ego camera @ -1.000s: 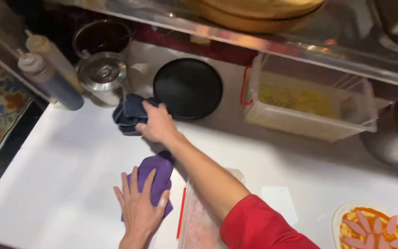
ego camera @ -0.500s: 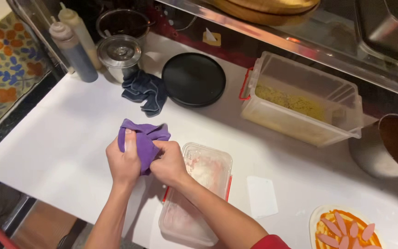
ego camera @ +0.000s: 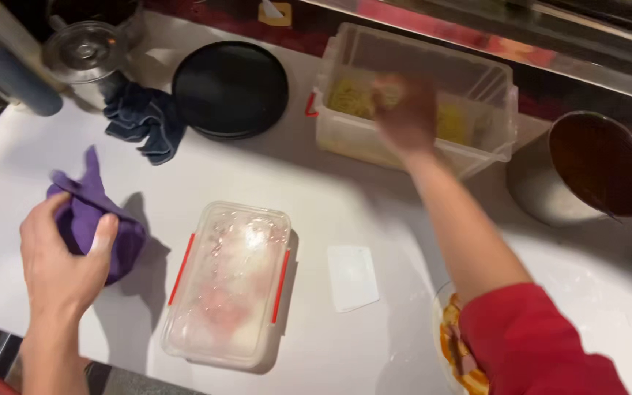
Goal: The person prepares a pizza by retrieving a container of sliced sausage from a refrigerator, arranging the sausage slices on top of dough already covered in sauce, and then spreading shredded cheese over the toppings before cleaning the workspace with a purple cloth and folding it.
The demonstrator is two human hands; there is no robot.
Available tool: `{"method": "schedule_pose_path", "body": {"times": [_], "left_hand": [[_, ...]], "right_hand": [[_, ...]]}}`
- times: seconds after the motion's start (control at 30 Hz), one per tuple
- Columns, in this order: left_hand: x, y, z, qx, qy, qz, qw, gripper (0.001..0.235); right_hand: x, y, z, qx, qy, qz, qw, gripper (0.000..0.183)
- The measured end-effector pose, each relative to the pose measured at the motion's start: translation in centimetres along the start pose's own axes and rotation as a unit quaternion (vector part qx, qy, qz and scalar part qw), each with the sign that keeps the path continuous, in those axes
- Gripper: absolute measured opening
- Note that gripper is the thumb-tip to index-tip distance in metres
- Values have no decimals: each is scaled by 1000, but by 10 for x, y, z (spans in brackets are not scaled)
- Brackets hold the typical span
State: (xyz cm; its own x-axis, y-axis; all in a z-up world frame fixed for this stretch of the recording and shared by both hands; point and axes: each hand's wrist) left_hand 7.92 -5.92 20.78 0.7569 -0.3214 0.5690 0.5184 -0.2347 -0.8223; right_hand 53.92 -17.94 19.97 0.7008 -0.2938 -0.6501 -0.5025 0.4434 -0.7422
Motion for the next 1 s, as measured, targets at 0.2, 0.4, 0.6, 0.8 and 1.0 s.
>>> {"method": "schedule_pose_path", "body": {"times": [0.2,0.4,0.6,0.8,1.0], "left_hand": [[-66,63,12,-51,10,28,998,51],[22,96,54,-9,77,-21,997,25],[182,124,127,-257,88,-127,954,40],[207,259,202,-313,41,-265,911,58],[193,277,180,-236,92,-261,932,19]], "right_hand": [[102,-39,74,-359,311,-120,872,123],[98,14,103,-544,198,-126,806,72],[154,32,150,-695,219,-135,672,114],[158,115,131,-536,132,-136,823,89],[164,62,118,-412,108,-153,892,54]]}}
Point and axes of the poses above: each hand's wrist, its own z-axis towards the middle knuckle, its own y-axis out of the palm, x = y × z, and after that the axes turned 15 degrees about -x, right-handed
